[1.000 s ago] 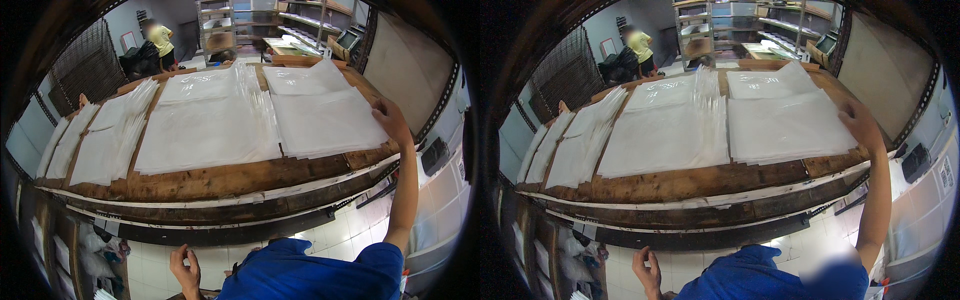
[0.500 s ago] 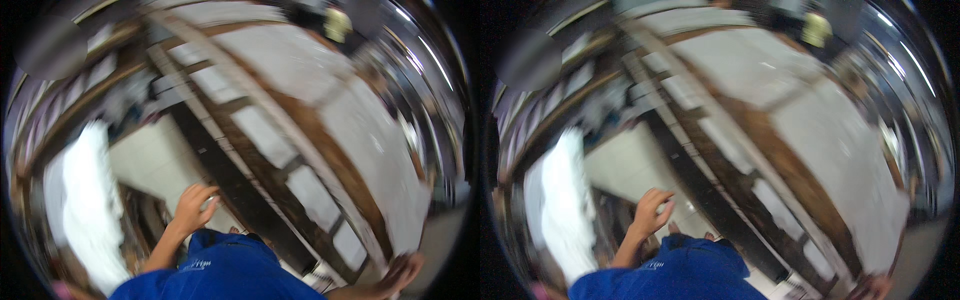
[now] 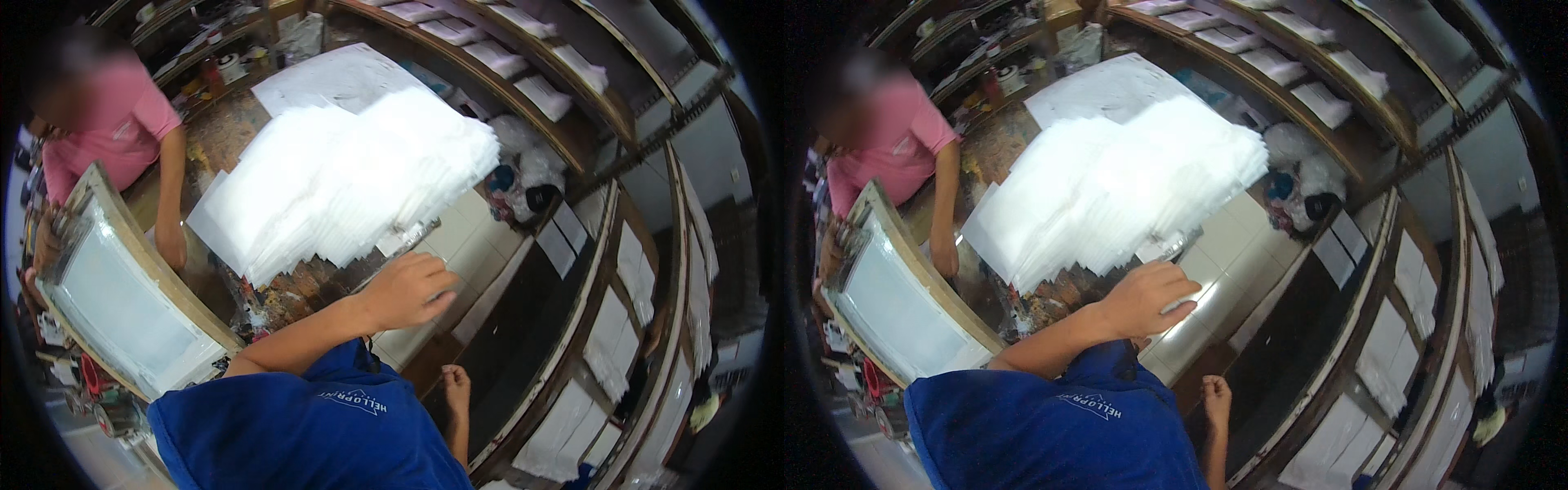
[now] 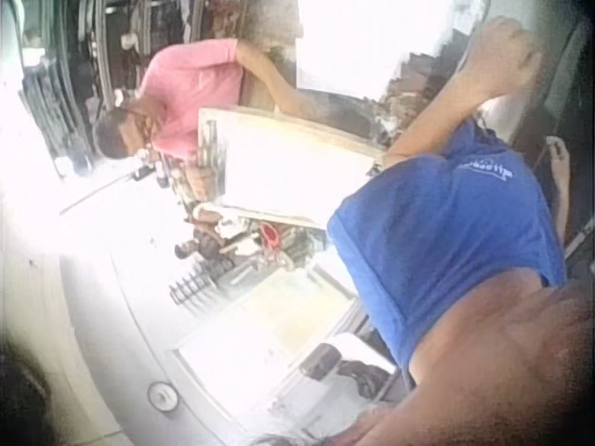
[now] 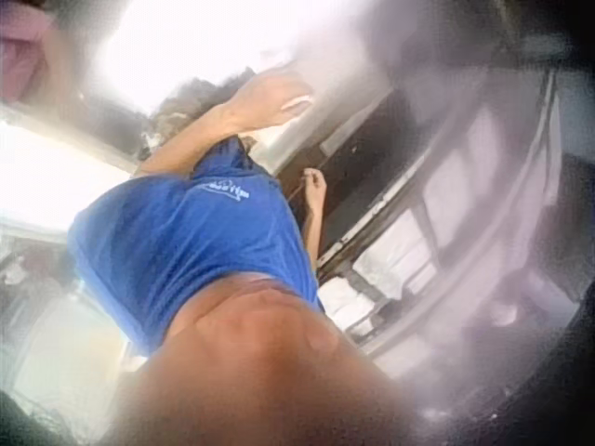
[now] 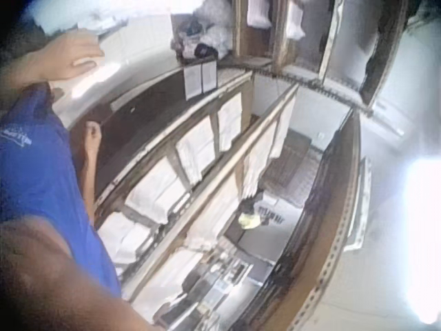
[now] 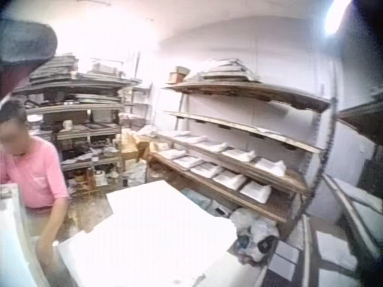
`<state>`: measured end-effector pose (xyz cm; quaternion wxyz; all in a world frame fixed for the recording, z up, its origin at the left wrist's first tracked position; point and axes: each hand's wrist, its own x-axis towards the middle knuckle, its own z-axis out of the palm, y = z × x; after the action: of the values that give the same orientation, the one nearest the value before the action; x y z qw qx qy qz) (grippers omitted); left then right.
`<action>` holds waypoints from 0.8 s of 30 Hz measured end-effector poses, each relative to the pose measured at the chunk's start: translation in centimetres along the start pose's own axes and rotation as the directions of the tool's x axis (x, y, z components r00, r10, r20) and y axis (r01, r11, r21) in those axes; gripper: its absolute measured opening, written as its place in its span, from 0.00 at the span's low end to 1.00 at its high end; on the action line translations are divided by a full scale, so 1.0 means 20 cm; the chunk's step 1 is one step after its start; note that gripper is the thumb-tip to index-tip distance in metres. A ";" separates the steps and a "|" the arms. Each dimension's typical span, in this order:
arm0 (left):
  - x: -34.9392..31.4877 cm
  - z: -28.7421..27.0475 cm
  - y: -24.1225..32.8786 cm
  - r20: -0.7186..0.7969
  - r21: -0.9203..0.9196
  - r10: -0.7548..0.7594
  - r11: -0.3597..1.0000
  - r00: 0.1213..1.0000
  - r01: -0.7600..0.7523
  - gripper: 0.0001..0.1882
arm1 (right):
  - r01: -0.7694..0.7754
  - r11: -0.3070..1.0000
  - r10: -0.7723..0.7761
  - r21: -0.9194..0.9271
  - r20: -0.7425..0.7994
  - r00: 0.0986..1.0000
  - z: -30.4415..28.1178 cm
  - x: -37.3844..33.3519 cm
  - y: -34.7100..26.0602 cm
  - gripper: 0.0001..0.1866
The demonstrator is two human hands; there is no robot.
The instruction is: The person repeatedly picks up white plastic sheets from a table and places them onto a metal shelf. The person handles the sheets one at a time, stacking them in neat piles on the shelf.
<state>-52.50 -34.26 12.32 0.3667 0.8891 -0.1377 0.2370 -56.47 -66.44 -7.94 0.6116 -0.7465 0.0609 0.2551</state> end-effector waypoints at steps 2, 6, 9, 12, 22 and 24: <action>0.01 -0.06 -0.09 -0.061 0.074 -0.073 0.994 0.995 0.078 0.10 | -0.108 0.994 0.108 -0.004 0.070 0.992 0.05 0.12 0.10 0.08; 0.02 -0.22 -0.24 -0.176 0.163 -0.179 0.964 0.968 0.208 0.10 | -0.118 0.966 0.140 -0.229 0.080 0.987 -0.05 0.28 0.51 0.10; 0.05 -0.36 -0.36 -0.266 0.268 -0.226 0.916 0.937 0.297 0.11 | -0.184 0.883 0.200 -0.431 -0.008 0.980 -0.21 0.28 0.82 0.13; 0.09 -0.52 -0.57 -0.375 0.403 -0.243 0.827 0.895 0.393 0.12 | -0.209 0.809 0.190 -0.549 -0.092 0.977 -0.40 0.25 1.13 0.15; 0.40 -0.62 -1.80 -0.323 0.511 -0.577 0.560 0.750 0.652 0.20 | -0.259 0.801 0.213 -0.540 -0.147 0.966 -0.46 0.10 0.99 0.13; 0.47 -0.60 -1.95 -0.263 0.577 -0.631 0.504 0.730 0.643 0.20 | -0.324 0.778 0.267 -0.538 -0.184 0.946 -0.42 0.14 0.90 0.13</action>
<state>-32.14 0.71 1.80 0.1069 0.9427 0.2903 0.1251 -58.70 -78.13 -24.02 0.3134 -0.8855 0.1294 0.3177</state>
